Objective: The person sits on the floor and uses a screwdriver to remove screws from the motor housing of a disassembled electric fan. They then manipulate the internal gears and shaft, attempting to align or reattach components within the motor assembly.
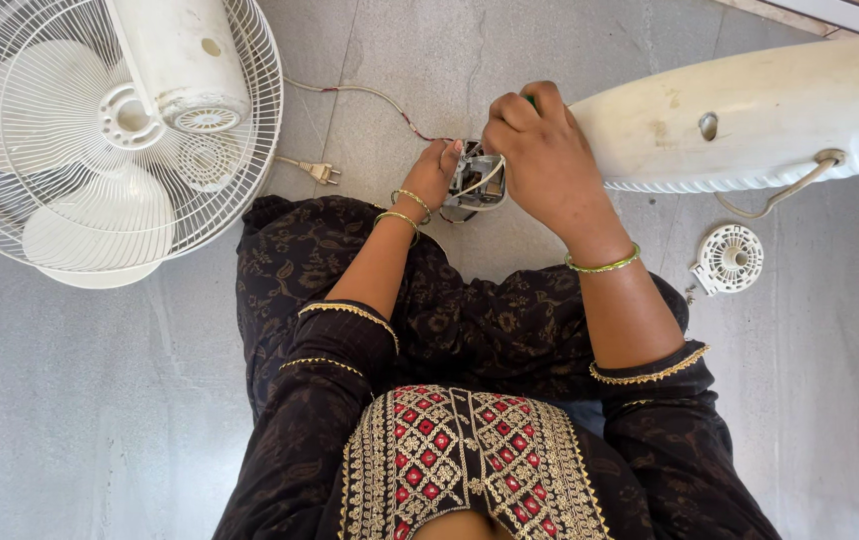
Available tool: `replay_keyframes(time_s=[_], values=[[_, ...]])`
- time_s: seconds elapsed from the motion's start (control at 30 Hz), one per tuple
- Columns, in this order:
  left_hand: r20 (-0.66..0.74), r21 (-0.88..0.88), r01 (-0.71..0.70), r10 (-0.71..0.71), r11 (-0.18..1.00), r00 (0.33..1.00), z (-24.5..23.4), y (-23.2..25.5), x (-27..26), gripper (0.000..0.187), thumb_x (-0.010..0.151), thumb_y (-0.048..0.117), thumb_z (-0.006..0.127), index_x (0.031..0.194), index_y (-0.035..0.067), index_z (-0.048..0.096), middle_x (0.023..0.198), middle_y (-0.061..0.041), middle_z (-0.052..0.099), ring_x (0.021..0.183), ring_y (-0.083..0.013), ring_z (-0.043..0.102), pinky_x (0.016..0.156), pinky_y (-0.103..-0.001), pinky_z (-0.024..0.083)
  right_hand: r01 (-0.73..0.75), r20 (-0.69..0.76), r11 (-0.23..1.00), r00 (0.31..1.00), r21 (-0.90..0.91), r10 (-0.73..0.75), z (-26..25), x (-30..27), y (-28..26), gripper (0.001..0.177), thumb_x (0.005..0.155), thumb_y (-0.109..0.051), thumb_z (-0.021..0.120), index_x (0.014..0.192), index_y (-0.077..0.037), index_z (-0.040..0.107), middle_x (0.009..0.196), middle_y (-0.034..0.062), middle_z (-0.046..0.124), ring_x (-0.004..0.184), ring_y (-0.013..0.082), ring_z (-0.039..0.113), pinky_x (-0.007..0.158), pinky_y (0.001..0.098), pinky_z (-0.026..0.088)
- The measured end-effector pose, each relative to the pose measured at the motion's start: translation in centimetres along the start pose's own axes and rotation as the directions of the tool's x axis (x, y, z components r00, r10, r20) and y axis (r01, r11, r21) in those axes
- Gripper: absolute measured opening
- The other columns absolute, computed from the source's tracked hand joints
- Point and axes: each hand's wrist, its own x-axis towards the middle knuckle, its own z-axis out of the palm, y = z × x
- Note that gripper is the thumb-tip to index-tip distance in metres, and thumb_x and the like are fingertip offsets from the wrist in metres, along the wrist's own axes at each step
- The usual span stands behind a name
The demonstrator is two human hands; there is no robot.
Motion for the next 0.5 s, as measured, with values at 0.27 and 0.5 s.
replay_keyframes(time_s=[0.27,0.5], values=[[-0.006,0.011,-0.002,0.002,1.0,1.0,0.1,0.0,0.2,0.053,0.106,0.05,0.043,0.109,0.0,0.059,0.114,-0.027,0.063,0.107,-0.0461,0.059,0.094,-0.048,0.046,-0.321,-0.031,0.908,0.94,0.271,0.341,2.9,0.8,0.1,0.021,0.106,-0.002,0.062,0.124,-0.002,0.051,0.13,0.0126,0.058,0.098,0.0346,0.067,0.076,0.0444,0.056],[0.023,-0.009,0.04,-0.039,0.999,0.999,-0.3,0.8,-0.3,0.056,0.105,0.053,0.042,0.105,0.0,0.058,0.111,-0.026,0.062,0.101,-0.0428,0.061,0.091,-0.046,0.047,-0.352,-0.056,0.907,0.936,-0.23,0.349,2.3,0.9,-1.8,0.033,0.104,-0.031,0.063,0.113,0.0,0.054,0.101,0.0139,0.06,0.079,0.0267,0.068,0.056,0.0341,0.053]])
